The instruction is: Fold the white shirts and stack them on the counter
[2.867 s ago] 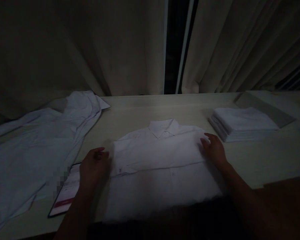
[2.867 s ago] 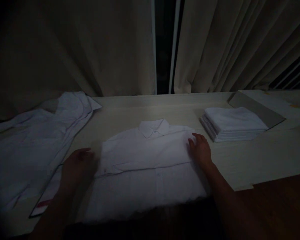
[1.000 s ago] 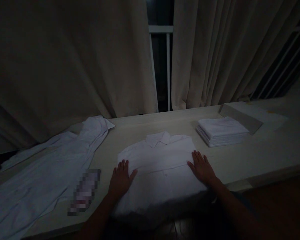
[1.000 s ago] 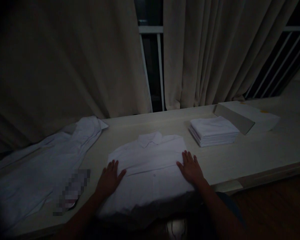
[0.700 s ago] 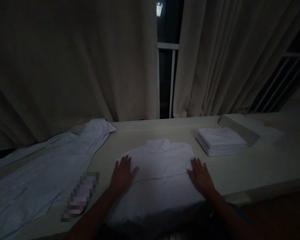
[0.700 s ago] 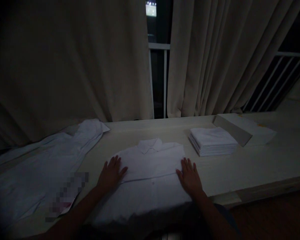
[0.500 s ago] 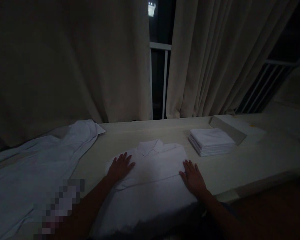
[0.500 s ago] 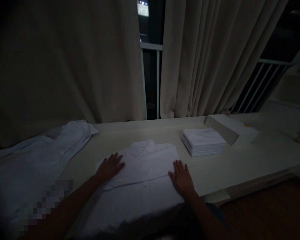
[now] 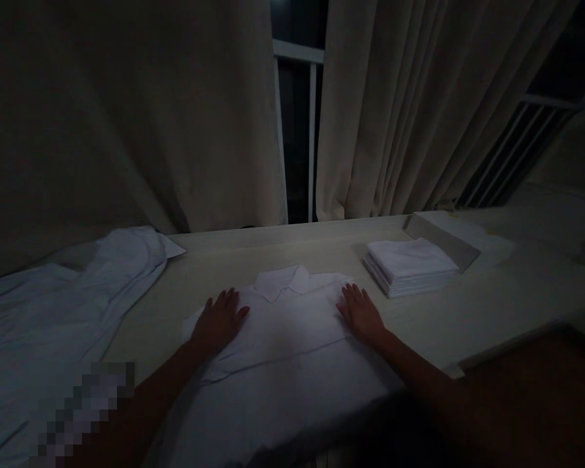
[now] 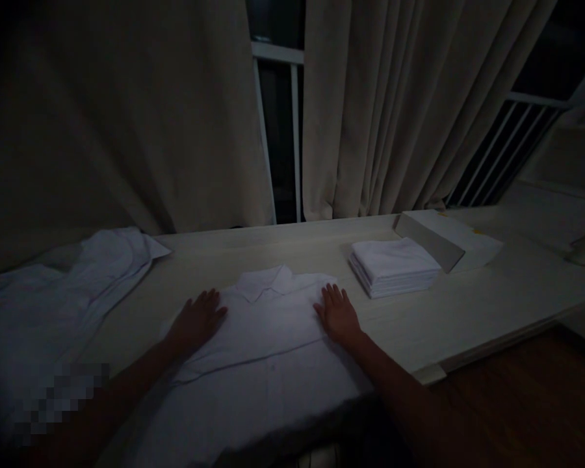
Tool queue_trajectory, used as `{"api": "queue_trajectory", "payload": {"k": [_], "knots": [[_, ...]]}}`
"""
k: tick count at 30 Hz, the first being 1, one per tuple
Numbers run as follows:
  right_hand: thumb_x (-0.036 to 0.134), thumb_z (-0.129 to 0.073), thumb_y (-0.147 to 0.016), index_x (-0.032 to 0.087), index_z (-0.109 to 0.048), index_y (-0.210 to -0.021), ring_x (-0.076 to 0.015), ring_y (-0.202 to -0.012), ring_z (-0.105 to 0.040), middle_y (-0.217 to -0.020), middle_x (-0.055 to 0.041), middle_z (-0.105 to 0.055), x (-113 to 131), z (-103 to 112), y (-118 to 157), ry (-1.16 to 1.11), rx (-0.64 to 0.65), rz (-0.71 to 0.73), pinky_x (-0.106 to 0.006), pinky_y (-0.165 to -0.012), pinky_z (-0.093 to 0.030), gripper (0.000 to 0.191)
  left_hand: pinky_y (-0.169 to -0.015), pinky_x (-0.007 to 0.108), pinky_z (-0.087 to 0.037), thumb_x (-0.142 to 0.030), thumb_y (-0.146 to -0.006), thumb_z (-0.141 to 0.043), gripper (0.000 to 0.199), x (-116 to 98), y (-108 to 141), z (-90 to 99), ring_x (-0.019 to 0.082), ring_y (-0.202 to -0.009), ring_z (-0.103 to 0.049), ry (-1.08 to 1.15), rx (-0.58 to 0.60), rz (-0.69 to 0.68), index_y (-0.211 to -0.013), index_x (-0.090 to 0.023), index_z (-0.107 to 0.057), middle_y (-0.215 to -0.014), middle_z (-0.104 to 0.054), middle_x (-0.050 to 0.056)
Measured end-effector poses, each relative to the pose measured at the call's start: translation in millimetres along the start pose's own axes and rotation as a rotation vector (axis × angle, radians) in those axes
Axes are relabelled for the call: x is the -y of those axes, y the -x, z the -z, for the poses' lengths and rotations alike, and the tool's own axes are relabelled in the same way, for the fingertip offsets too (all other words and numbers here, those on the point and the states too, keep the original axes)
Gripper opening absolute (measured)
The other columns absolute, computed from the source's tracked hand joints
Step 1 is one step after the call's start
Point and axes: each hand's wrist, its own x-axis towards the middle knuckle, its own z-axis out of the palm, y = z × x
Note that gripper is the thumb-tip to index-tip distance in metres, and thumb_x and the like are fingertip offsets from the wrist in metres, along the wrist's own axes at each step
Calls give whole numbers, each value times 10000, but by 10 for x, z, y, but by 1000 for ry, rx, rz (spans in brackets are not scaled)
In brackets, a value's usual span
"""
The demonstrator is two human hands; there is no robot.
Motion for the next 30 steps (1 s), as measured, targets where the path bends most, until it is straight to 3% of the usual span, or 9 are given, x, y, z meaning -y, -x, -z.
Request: {"api": "queue_trajectory", "payload": {"k": [5,9,14,19,23,26,30], "knots": [[461,-215,-1003,103,-382,-1436,-266,-1408,-275,-1514,-142,-338,263,-168,-945,-47,177,170,-436,-1132,-215,586,-1146,414,-202,-505,-942,-164,663,-130,-309,-82,231,-1428,-260,93,98,-126,-1458,-131,-345,-1545,-302,108],[492,-198,-995,118,-369,-1441,-270,-1386,-318,-1512,-144,-342,370,-418,-1241,-60,234,205,-439,-1102,-271,607,-1148,445,-191,-576,-926,-160,754,-84,-395,-285,267,-1447,-198,77,78,-79,-1486,-79,-253,-1568,-221,143],[545,-138,-981,96,-359,-1448,-262,-1401,-291,-1511,-161,-337,2,-552,-1167,-39,230,211,-414,-1121,-248,684,-1144,478,-167,-616,-913,-164,779,15,-402,-408,310,-1450,-169,4,10,-32,-1496,-104,-240,-1570,-222,137],[588,-94,-962,115,-321,-1475,-271,-1411,-270,-1528,-139,-310,-497,-508,-1045,36,247,153,-435,-1129,-239,734,-1106,544,-190,-664,-879,-235,795,34,-478,-372,402,-1427,-178,-17,7,9,-1497,-165,-259,-1575,-204,150],[597,-91,-957,134,-276,-1497,-288,-1429,-215,-1552,-121,-251,-521,-347,-1005,92,224,139,-493,-1145,-180,734,-1114,509,-209,-646,-894,-217,782,84,-499,-198,345,-1427,-226,1,37,-16,-1483,-137,-288,-1561,-233,177],[593,-69,-960,121,-213,-1514,-274,-1447,-152,-1573,-121,-175,-346,-144,-857,71,137,173,-483,-1156,-161,741,-1134,493,-192,-608,-918,-186,756,177,-254,-30,309,-1446,-183,-8,-33,-16,-1476,-109,-291,-1572,-204,165],[595,-103,-967,151,-248,-1508,-272,-1453,-112,-1578,-108,-159,-139,5,-370,20,111,265,-470,-1164,-151,715,-1130,478,-228,-636,-904,-237,727,308,452,51,315,-1448,-174,3,21,-30,-1486,-202,-292,-1590,-167,116]]}}
